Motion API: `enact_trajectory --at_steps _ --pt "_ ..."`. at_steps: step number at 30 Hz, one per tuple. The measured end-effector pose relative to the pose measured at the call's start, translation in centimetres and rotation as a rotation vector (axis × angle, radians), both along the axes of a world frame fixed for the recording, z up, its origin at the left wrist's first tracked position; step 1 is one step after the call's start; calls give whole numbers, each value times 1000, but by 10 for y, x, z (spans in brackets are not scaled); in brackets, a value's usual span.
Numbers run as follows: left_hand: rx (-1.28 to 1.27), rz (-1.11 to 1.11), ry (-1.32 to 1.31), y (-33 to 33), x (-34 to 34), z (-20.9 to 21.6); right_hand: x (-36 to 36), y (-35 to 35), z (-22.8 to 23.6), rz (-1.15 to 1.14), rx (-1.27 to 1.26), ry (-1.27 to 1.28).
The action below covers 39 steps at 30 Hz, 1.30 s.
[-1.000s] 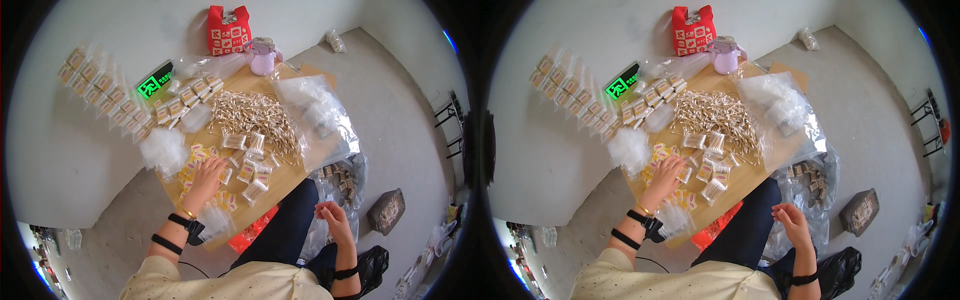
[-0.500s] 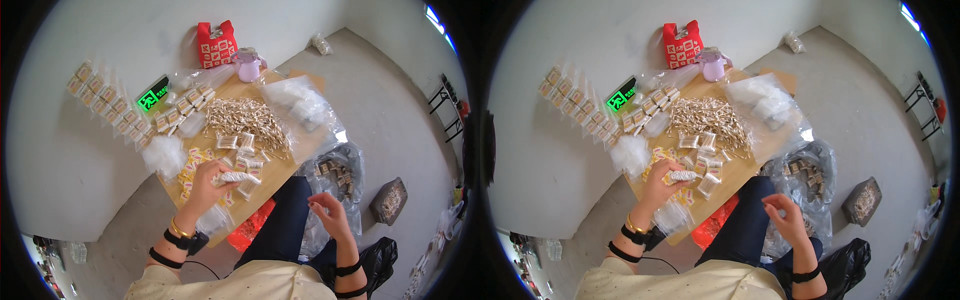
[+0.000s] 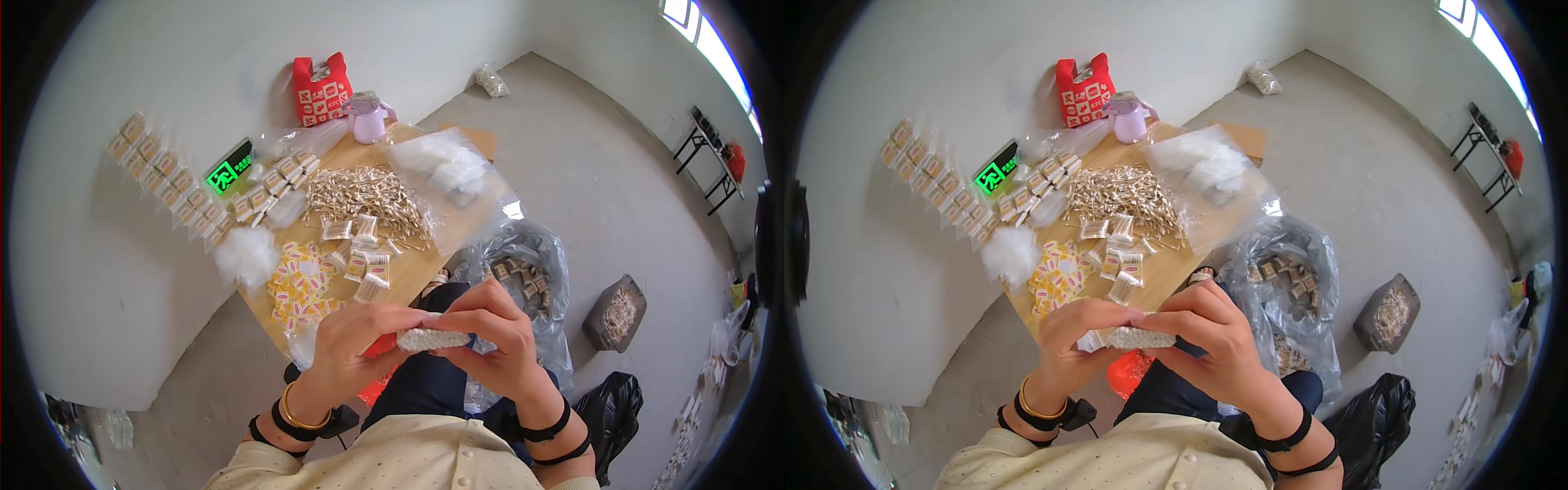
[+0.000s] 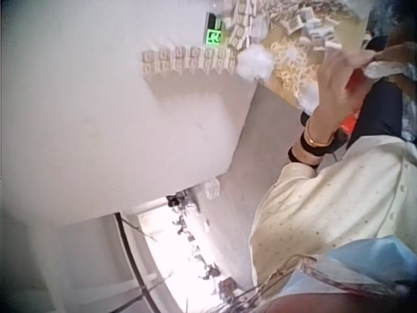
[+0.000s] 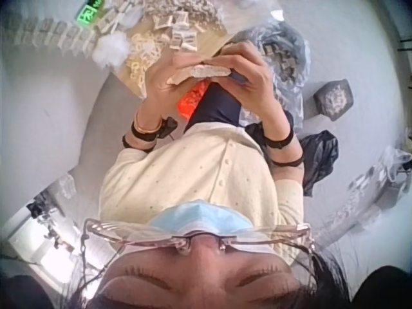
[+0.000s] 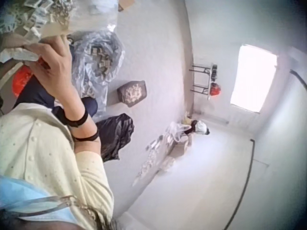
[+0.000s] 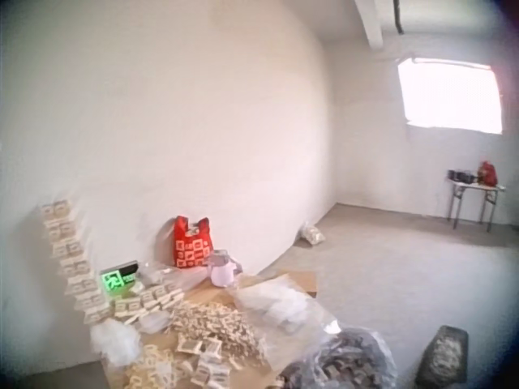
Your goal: The person sits on the floor and repeatedly picks up small rectangular items and clear plastic bags. They insert the items into the bags and fold the tops closed, placing the finished packages on a wooden board.
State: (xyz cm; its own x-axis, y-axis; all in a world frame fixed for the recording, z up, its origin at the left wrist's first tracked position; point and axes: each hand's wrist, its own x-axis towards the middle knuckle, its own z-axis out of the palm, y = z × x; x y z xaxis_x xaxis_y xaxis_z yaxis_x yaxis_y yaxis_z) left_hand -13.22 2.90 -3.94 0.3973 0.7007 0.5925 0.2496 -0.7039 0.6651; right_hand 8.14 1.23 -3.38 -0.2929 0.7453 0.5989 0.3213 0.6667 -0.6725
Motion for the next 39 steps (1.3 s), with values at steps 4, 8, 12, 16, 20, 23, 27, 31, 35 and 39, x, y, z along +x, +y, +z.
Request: enact_trajectory --at_steps 4,8,12,16,20,23,27,31,35,39 --pt "71 -67 -47 -9 9 7 7 -14 5 -23 85 48" --pt "-48 -72 -136 -20 16 7 10 -27 10 -62 88 30" --pt "-57 -92 -152 -25 21 10 15 -34 11 -83 109 19" --pt "3 -152 -114 -26 22 13 20 -35 14 -44 129 39" --pt "64 -99 -61 -30 28 23 24 -37 16 -20 99 45" --pt "147 -77 -27 -33 32 29 26 -40 18 -18 51 49" --pt "134 -98 -7 -31 26 25 27 -40 20 -5 -19 70" --pt "-42 -81 -212 -29 22 15 21 -32 11 8 -128 133" --pt "-340 -94 -431 -26 33 0 23 -30 -11 13 -367 247" --pt "-575 -117 -373 -23 41 6 10 -22 -19 -77 -453 643"
